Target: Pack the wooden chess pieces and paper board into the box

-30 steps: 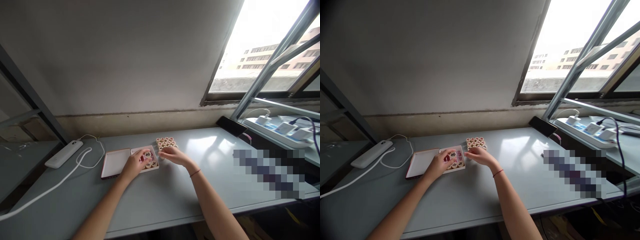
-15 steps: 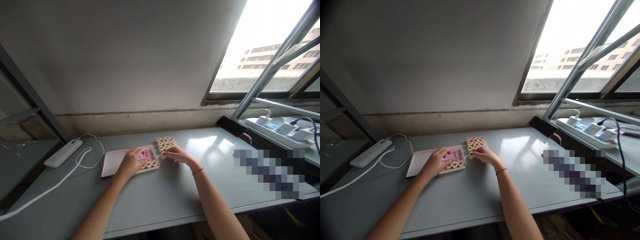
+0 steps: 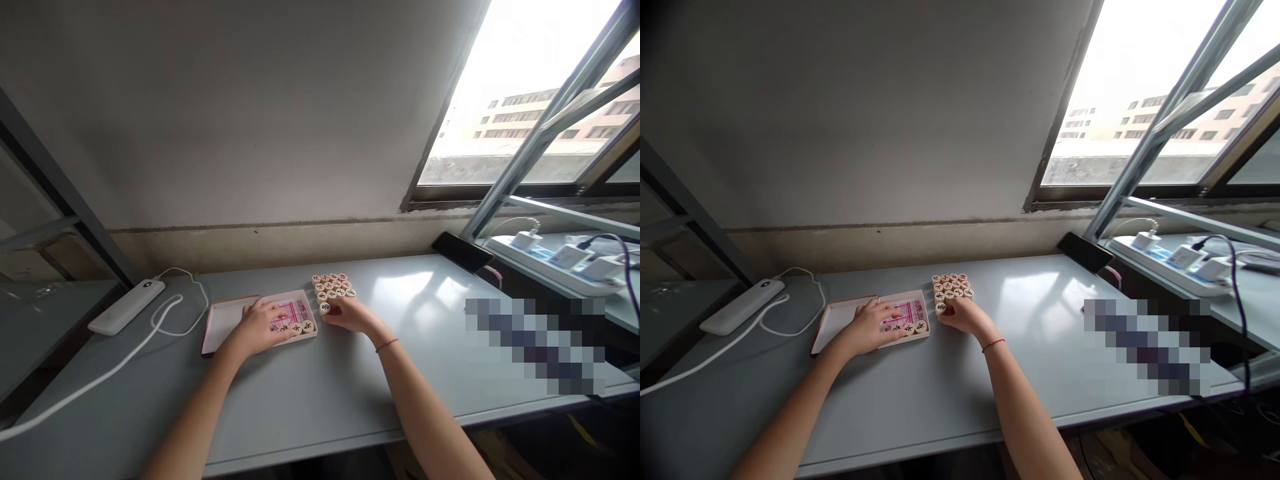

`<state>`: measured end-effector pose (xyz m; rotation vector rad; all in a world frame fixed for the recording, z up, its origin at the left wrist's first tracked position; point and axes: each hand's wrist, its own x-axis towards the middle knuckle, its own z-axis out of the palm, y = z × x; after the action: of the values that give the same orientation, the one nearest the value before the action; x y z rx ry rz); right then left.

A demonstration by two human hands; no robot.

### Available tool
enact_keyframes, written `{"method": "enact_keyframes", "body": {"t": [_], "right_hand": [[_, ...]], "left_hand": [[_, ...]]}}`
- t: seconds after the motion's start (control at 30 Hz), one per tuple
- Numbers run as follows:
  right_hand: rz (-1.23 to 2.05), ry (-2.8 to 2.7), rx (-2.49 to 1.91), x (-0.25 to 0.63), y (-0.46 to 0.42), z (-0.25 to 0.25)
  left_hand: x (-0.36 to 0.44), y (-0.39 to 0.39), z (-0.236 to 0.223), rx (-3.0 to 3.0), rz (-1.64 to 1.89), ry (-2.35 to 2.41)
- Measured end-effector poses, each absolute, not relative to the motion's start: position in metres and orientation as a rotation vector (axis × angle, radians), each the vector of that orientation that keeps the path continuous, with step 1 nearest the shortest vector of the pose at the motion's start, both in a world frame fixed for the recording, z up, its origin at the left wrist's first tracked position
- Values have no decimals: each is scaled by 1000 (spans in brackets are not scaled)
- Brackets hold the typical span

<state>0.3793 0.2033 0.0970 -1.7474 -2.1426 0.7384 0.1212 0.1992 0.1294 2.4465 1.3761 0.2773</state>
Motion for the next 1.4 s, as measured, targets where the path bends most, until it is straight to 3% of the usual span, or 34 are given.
{"method": "enact_keyframes", "body": {"t": [0.17, 0.4, 0.8, 1.4], "right_hand": [[700, -2138, -1757, 382, 203, 97], [894, -2081, -1602, 383, 197, 114], [951, -2091, -1486, 373, 196, 119], [1004, -2106, -1178, 343, 181, 133]], "left_hand": [[120, 196, 131, 2428, 108, 1360], [121, 197, 128, 2406, 120, 1319], [116, 195, 143, 2141, 46, 1416], [133, 195, 127, 1744, 630, 1018]]}}
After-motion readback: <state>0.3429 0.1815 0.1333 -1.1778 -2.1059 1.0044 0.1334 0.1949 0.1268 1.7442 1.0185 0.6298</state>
